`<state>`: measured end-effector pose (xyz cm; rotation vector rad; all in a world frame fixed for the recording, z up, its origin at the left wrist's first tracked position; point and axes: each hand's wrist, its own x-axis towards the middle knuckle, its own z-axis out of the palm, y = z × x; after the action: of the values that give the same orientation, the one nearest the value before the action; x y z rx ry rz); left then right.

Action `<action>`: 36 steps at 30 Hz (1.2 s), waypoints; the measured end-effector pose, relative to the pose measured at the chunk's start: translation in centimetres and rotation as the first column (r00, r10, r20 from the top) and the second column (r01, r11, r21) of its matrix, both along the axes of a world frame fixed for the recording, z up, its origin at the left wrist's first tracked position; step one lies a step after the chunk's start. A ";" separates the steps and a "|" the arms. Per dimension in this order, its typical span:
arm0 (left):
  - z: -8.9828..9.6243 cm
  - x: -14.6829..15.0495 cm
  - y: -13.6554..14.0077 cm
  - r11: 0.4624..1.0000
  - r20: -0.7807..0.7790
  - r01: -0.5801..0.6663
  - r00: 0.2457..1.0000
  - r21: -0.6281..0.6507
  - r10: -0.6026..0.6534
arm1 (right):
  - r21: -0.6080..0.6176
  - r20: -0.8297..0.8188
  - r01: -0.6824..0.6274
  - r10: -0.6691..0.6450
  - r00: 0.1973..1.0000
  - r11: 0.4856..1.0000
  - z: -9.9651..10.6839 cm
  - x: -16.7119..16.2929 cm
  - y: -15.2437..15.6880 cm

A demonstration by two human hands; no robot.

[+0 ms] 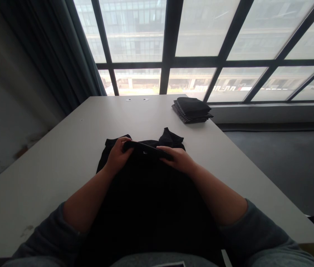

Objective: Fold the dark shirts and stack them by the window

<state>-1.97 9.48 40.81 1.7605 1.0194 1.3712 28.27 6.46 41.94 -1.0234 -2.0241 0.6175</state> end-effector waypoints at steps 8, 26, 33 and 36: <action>-0.3 0.2 0.6 0.991 0.183 0.014 0.983 -0.132 0.011 | -0.081 -0.118 0.181 -0.190 0.975 0.980 0.3 -0.4 -0.2; 0.6 -0.2 -0.1 0.990 -0.194 0.033 0.979 -0.137 -0.060 | -0.269 -0.126 -0.095 0.063 0.990 0.958 0.4 0.7 0.3; -0.3 -0.4 0.7 0.995 -0.140 -0.069 0.988 -0.073 0.058 | -0.236 -0.154 -0.143 0.109 0.982 0.961 0.5 1.5 0.6; -0.3 -0.5 0.8 0.998 -0.171 -0.052 0.984 -0.046 0.043 | -0.175 -0.180 -0.005 -0.027 0.983 0.984 0.0 1.0 0.8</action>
<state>-2.47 10.27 40.54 1.8508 1.1844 1.2286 29.27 7.23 41.97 -1.0395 -1.8279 0.8639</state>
